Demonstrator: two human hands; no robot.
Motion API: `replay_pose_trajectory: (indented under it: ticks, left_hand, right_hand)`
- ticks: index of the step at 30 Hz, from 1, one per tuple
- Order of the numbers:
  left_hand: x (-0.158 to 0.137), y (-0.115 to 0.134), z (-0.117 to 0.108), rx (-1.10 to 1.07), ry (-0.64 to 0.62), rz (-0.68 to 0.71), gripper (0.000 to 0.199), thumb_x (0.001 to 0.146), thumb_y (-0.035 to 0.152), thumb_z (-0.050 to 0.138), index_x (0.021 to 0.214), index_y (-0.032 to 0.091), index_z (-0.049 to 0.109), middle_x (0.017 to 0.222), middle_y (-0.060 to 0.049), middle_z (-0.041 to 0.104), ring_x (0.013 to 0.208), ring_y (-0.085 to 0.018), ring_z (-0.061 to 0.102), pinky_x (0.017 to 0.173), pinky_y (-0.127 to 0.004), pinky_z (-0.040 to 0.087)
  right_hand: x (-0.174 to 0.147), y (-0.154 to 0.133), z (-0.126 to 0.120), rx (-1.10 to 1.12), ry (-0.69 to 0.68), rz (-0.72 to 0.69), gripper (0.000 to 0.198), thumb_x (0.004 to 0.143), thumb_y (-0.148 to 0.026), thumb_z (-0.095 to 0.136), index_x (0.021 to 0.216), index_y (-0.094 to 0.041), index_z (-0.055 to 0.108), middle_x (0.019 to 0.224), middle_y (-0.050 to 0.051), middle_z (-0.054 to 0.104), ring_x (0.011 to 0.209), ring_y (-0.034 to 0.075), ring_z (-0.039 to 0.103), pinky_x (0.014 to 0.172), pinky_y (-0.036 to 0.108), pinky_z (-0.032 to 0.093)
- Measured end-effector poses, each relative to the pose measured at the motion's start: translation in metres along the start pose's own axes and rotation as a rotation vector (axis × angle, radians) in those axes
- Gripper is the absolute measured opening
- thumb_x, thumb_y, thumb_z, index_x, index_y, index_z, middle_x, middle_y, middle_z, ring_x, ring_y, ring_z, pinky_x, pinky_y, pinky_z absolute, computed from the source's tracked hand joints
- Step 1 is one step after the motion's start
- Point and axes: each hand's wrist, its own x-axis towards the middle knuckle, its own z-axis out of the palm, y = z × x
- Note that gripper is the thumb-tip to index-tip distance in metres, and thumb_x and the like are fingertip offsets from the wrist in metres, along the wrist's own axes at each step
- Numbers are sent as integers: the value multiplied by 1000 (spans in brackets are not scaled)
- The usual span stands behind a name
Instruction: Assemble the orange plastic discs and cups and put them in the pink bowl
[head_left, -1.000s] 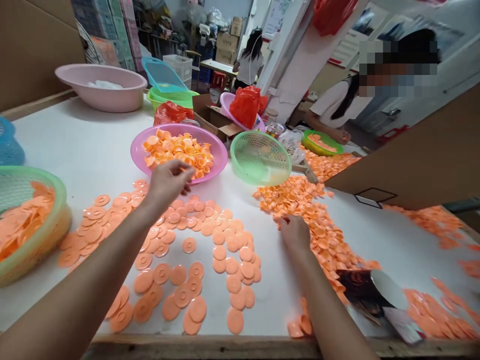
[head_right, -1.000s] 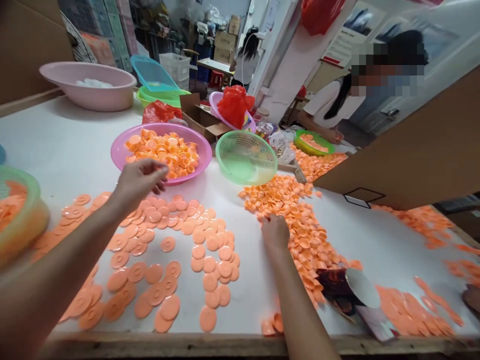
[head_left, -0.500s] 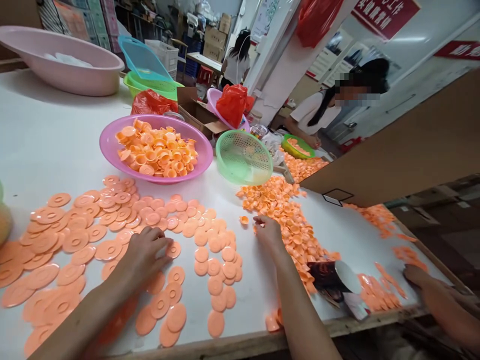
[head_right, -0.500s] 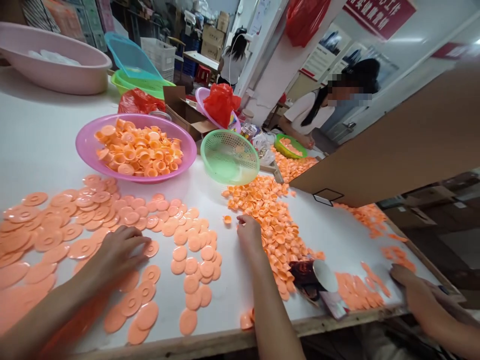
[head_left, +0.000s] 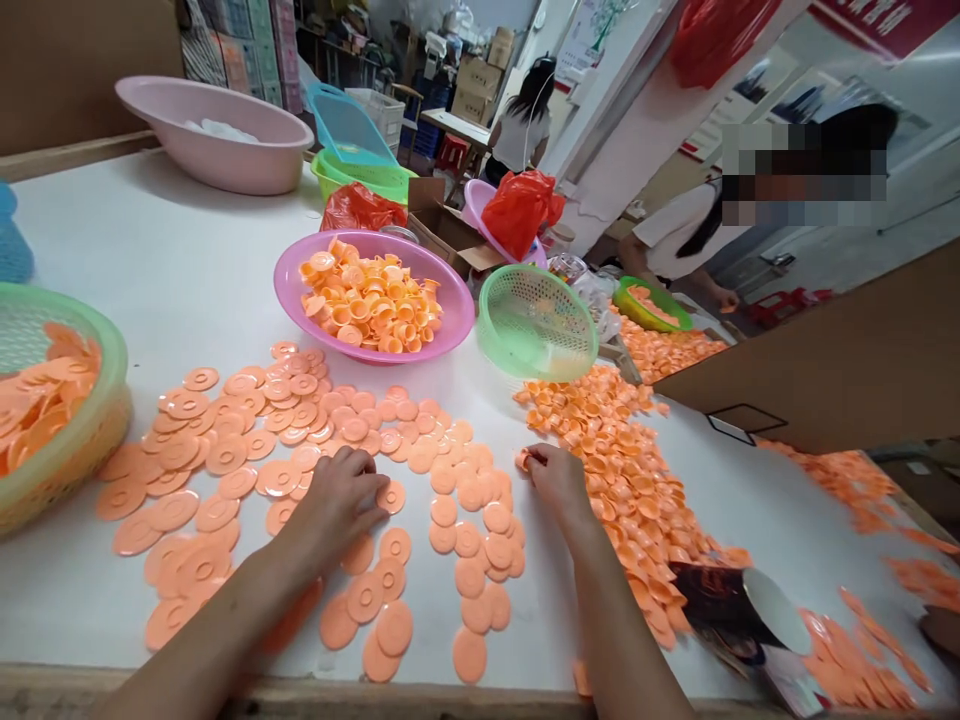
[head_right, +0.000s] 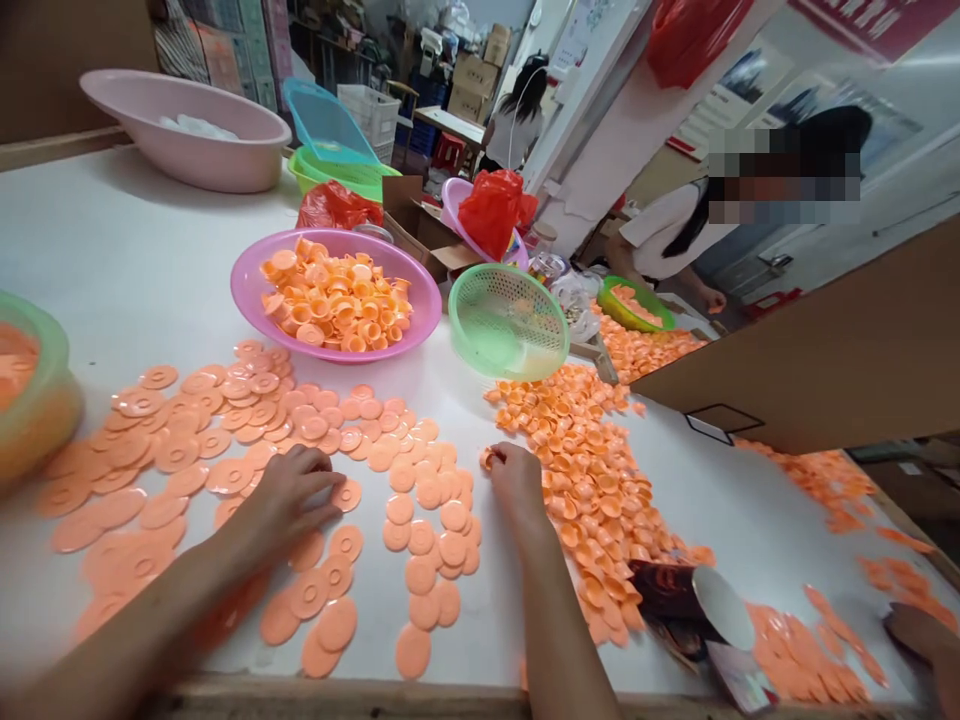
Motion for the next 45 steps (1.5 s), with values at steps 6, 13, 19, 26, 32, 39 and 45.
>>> replay_pose_trajectory:
  ticks: [6,13,19,26,32,39,45]
  left_hand:
    - [0,0,2,-20,27,-5,8,81,21,66,85,24,73,94,-4,62,90,-22,53,76,-37,34]
    - [2,0,4,-9,35,7,7,82,25,67,79,24,73,89,-4,63,89,-22,52,72,-36,33]
    - [8,7,-5,-317,-2,-168,19,80,19,58,87,23,75,88,-5,67,85,-20,58,74,-34,42]
    - [12,15,13,-686,-4,-519,14,75,29,56,65,19,59,55,3,57,51,-13,53,50,-24,38]
    - [11,11,11,-595,-20,-464,23,77,38,54,66,19,61,63,0,63,64,-17,58,60,-26,43]
    - [22,18,13,-362,37,-437,17,71,30,51,59,19,53,57,0,59,60,-16,55,57,-25,37]
    - [12,28,10,-299,70,-449,10,70,20,51,72,18,61,60,0,61,58,-16,57,56,-25,38]
  right_hand:
    - [-53,-75,27,342,-248,36,11,69,-30,61,73,-20,62,56,-4,59,41,12,52,38,22,40]
    - [-93,-126,90,341,-570,89,12,64,-10,52,61,-21,49,42,-9,46,31,9,43,31,18,30]
    - [-91,-126,90,256,-514,-30,14,65,-9,49,57,-21,48,45,-7,49,38,9,45,39,19,31]
    - [-93,-124,96,169,-452,-137,16,67,-11,51,55,-21,46,53,-3,54,54,12,51,51,22,35]
    - [-102,-113,109,313,-393,-97,13,73,-16,52,62,-21,49,57,-3,54,55,12,51,52,22,37]
    - [-105,-113,113,363,-315,-99,12,68,-10,56,60,-19,54,57,-4,58,57,12,54,54,20,38]
    - [-80,-112,64,230,-261,-98,8,72,-22,67,64,-19,68,59,-2,66,59,17,61,56,24,46]
